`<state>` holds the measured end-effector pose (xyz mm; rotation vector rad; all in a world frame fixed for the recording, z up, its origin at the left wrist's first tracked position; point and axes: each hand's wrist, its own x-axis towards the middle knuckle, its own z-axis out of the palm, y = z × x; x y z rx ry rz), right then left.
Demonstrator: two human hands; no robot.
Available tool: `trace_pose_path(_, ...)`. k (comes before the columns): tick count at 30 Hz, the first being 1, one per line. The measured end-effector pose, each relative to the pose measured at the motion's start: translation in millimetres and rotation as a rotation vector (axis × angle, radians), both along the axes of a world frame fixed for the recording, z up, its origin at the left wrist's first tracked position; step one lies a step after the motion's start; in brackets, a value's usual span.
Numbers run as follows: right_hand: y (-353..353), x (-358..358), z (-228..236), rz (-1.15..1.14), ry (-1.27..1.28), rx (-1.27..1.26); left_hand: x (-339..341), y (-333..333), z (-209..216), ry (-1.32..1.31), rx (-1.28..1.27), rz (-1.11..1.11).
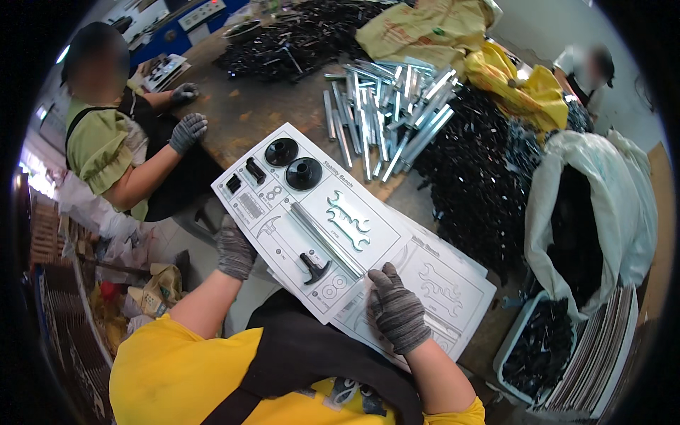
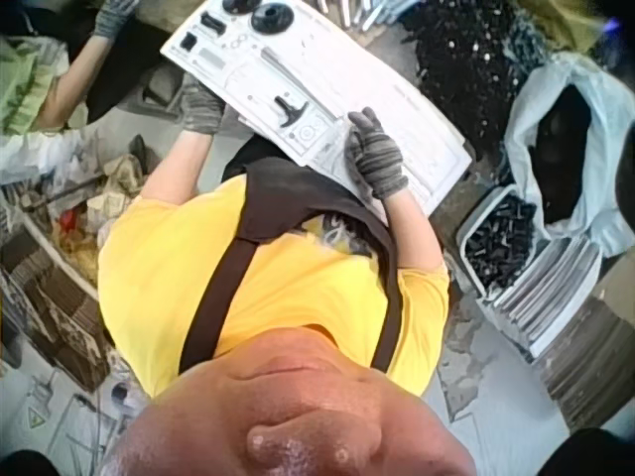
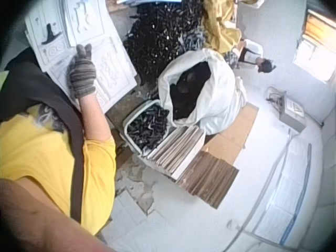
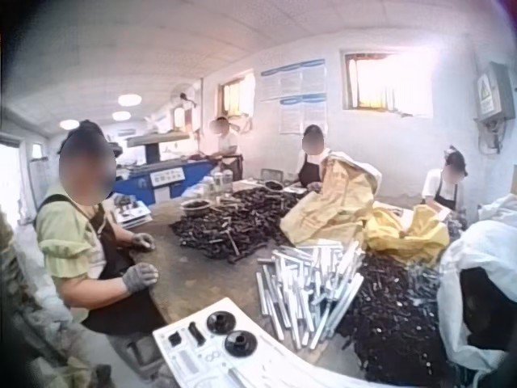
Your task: The person places various metal hardware components onto a printed assembly template on a table. They pick up bolts, nuts, and washers from piles and position them into designated slots on the template, then move the template aside to repeat the process with a new one.
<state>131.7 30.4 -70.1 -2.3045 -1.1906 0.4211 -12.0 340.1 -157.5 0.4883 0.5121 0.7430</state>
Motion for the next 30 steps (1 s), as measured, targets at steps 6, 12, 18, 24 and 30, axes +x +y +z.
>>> trace_pose_path(6,66.8,2.1,-6.4,0.082,-0.051,-0.022,17.8,39.2,-11.7,0.076,0.019,0.2)
trace_pose_path(12,95.8,16.8,9.7,0.132,-0.067,-0.021,16.2,97.5,-15.8,0.201,-0.086,0.222)
trace_pose_path(18,93.1,81.5,-5.3,-0.026,-0.099,-0.016,-1.4,124.8,-10.3,0.794,0.493,0.128)
trace_pose_path(24,95.1,116.1,0.8,-0.13,-0.176,-0.12,-0.2,108.0,-3.6,0.327,-1.172,0.043)
trace_pose_path(30,60.2,108.6,0.7,-0.2,-0.089,-0.054,41.2,87.8,65.9,0.541,-2.405,0.595)
